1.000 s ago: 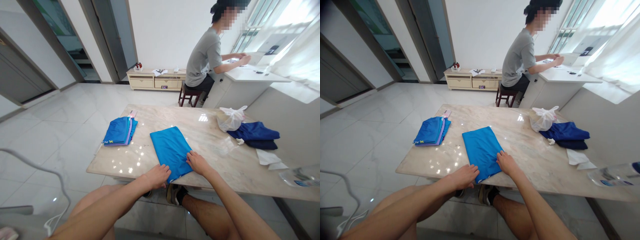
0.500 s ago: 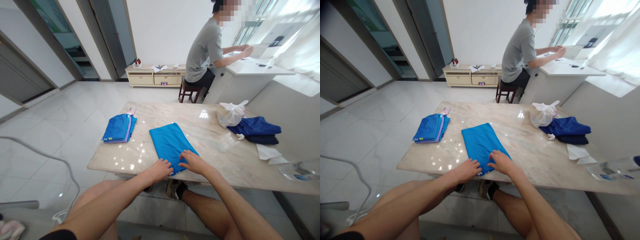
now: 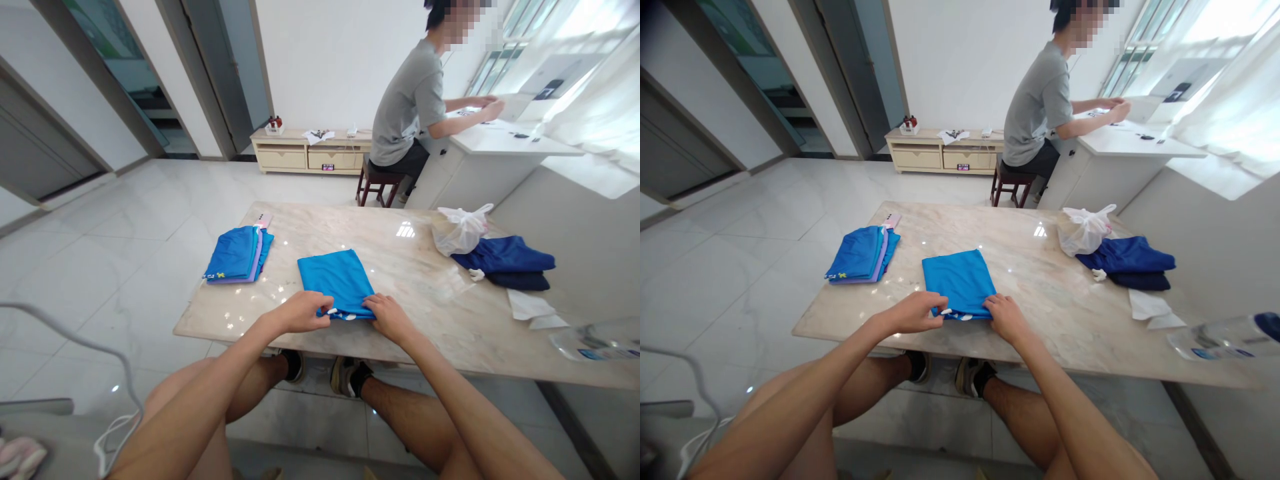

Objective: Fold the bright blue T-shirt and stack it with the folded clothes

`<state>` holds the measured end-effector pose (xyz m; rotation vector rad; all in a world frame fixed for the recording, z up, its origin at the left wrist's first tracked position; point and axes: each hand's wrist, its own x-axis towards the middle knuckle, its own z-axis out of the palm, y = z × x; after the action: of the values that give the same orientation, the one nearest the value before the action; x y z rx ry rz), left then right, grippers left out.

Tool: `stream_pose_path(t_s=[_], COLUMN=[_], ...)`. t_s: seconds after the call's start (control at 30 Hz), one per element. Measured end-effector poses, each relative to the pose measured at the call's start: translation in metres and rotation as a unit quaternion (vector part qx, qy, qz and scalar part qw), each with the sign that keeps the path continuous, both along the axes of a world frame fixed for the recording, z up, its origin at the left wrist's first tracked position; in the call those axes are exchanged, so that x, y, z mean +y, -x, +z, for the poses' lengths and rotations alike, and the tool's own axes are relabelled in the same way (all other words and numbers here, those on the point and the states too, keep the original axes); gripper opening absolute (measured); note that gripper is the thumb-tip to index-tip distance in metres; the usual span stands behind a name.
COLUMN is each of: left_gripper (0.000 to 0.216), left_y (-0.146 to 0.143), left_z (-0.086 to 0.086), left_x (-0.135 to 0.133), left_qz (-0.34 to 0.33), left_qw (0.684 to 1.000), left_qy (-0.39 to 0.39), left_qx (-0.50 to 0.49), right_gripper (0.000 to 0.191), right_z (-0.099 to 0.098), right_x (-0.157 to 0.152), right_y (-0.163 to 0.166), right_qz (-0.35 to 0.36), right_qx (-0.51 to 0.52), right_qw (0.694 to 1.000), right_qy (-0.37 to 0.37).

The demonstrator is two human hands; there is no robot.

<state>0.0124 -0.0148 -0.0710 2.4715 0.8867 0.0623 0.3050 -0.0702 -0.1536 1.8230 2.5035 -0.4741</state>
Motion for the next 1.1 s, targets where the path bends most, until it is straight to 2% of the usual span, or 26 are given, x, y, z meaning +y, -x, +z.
stream_pose_path(t_s=[0.13,0.23,0.33,0.43,0.5,0.57,0.63,0.7,0.77,0.9,0.97,1.0,1.1], left_gripper=[0.007,0.013,0.019,0.025,0.027,0.030,0.034,0.041,0.047,0.048,0.047,0.045,0.039], left_y=[0.024,0.037,0.043,0.045,0.047,0.050,0.056,0.065,0.073,0.077,0.072,0.068,0.059], left_z=[-0.002,-0.008,-0.016,-0.024,-0.029,-0.034,-0.038,-0.041,-0.044,-0.052,-0.060,-0.064,-0.078], left_x=[0.009,0.017,0.026,0.034,0.038,0.041,0.041,0.037,0.030,0.022,0.026,0.028,0.038], left_qz=[0.069,0.108,0.160,0.242,0.299,0.342,0.347,0.315,0.269,0.232,0.261,0.288,0.350], left_qw=[0.995,0.979,0.944,0.896,0.866,0.848,0.854,0.876,0.889,0.874,0.870,0.870,0.864], left_qy=[0.046,0.104,0.157,0.174,0.180,0.195,0.223,0.262,0.311,0.394,0.379,0.353,0.291], left_qx=[-0.060,-0.139,-0.243,-0.328,-0.357,-0.356,-0.317,-0.254,-0.200,-0.164,-0.174,-0.187,-0.217], right_gripper=[0.052,0.047,0.040,0.027,0.031,0.041,0.050,0.056,0.059,0.057,0.056,0.054,0.044], right_z=[0.010,0.021,0.036,0.053,0.060,0.063,0.064,0.064,0.064,0.058,0.050,0.044,0.025], right_x=[0.005,0.003,0.002,0.006,0.011,0.016,0.020,0.020,0.018,0.014,0.018,0.021,0.031], right_y=[-0.022,-0.021,-0.009,0.003,0.009,0.012,0.012,0.013,0.014,0.019,0.022,0.023,0.027], right_qz=[-0.032,-0.033,-0.049,-0.104,-0.138,-0.163,-0.171,-0.155,-0.132,-0.152,-0.184,-0.207,-0.302], right_qx=[0.036,0.112,0.197,0.266,0.303,0.326,0.326,0.317,0.317,0.333,0.328,0.323,0.312], right_qw=[0.999,0.993,0.979,0.958,0.943,0.931,0.930,0.931,0.919,0.865,0.856,0.859,0.870], right_qy=[0.013,0.013,-0.002,-0.011,-0.024,-0.027,0.011,0.094,0.193,0.343,0.356,0.339,0.235])
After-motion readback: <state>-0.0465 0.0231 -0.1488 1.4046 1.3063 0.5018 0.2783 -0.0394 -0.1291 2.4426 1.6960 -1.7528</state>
